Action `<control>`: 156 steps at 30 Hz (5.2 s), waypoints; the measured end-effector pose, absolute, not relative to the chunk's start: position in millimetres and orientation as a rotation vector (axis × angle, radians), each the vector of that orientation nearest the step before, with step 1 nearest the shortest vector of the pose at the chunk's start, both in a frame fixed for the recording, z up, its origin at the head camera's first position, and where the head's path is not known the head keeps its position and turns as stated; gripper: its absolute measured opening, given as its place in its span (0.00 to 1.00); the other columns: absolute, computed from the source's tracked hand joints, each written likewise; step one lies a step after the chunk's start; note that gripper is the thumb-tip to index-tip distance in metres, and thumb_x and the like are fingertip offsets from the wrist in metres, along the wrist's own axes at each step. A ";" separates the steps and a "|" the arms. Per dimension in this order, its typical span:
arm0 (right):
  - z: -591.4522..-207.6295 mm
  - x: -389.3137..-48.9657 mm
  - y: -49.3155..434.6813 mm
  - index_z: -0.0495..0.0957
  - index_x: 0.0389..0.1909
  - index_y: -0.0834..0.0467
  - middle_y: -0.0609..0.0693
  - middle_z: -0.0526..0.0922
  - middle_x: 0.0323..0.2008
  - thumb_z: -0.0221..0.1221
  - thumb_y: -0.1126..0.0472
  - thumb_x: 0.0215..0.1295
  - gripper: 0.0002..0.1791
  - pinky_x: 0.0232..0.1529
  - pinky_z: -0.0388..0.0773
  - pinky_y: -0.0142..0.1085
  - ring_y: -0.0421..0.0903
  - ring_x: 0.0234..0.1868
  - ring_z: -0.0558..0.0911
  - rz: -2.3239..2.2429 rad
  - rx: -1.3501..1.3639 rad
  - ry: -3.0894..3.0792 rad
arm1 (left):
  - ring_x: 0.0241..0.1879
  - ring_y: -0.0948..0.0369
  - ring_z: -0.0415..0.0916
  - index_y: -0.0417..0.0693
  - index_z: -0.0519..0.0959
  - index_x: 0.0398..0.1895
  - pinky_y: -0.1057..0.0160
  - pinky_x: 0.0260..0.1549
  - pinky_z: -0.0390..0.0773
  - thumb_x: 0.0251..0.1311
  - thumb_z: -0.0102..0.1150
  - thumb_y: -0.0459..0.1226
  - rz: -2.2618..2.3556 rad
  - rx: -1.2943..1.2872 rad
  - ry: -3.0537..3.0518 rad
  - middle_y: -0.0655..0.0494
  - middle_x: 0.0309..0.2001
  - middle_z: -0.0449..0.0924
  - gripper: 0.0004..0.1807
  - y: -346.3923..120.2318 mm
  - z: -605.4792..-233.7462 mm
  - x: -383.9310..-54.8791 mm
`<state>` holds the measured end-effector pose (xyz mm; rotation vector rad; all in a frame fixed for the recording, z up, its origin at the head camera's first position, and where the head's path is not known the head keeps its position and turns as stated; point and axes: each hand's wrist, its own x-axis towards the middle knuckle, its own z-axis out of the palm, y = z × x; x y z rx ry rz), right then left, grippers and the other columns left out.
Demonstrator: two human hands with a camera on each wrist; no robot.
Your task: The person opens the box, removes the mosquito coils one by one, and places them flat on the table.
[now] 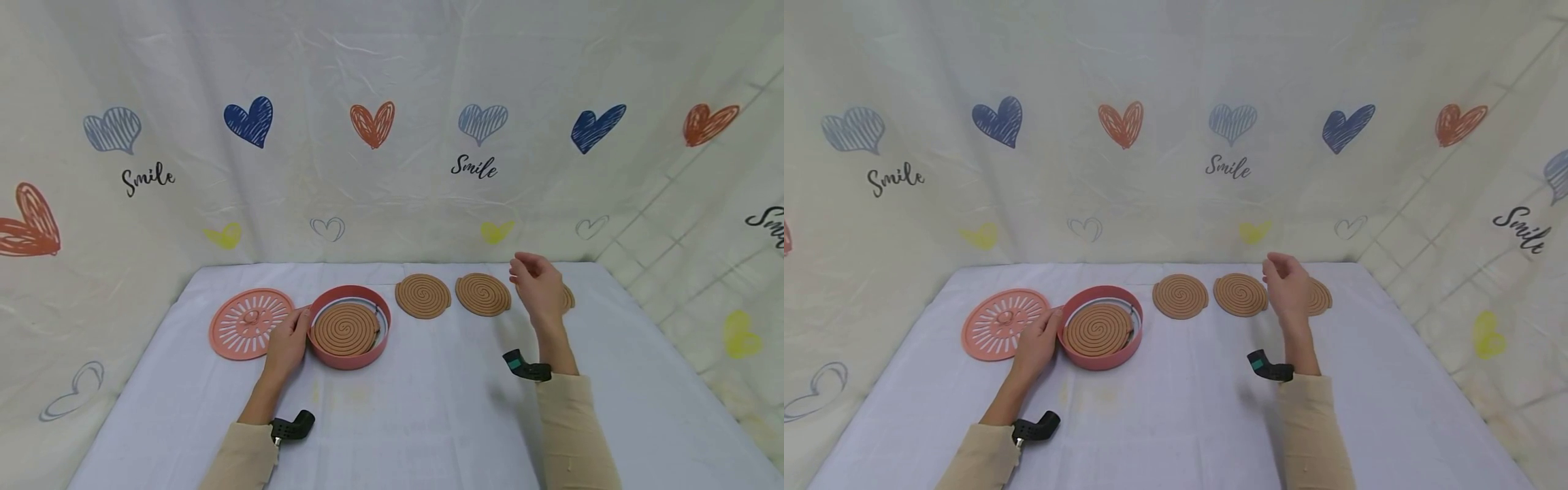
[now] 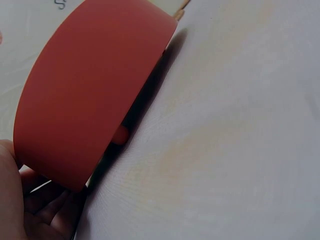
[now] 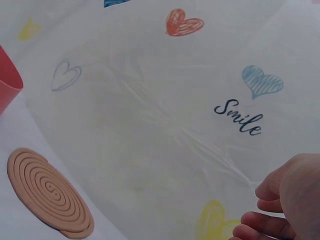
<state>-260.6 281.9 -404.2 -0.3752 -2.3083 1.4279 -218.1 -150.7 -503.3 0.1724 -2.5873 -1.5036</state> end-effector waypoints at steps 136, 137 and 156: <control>-393.6 -240.5 114.4 0.77 0.59 0.58 0.56 0.85 0.51 0.59 0.55 0.71 0.19 0.56 0.82 0.47 0.51 0.51 0.84 1.422 0.299 -2.482 | 0.67 0.49 0.73 0.48 0.77 0.64 0.44 0.67 0.70 0.76 0.40 0.56 -1.526 0.182 -2.547 0.45 0.63 0.79 0.29 -150.2 -503.2 -218.1; -393.9 -240.3 113.1 0.78 0.59 0.58 0.55 0.85 0.51 0.59 0.54 0.71 0.19 0.56 0.82 0.47 0.50 0.51 0.84 1.414 0.289 -2.487 | 0.67 0.49 0.73 0.48 0.77 0.64 0.44 0.67 0.71 0.76 0.40 0.56 -1.530 0.187 -2.548 0.46 0.62 0.79 0.29 -150.2 -502.9 -217.6; -406.8 -240.9 94.0 0.78 0.58 0.61 0.57 0.85 0.49 0.59 0.58 0.71 0.18 0.54 0.83 0.46 0.52 0.50 0.85 1.484 0.385 -2.467 | 0.68 0.49 0.72 0.48 0.77 0.64 0.44 0.68 0.70 0.76 0.40 0.57 -1.511 0.169 -2.551 0.46 0.63 0.79 0.29 -150.2 -503.4 -218.6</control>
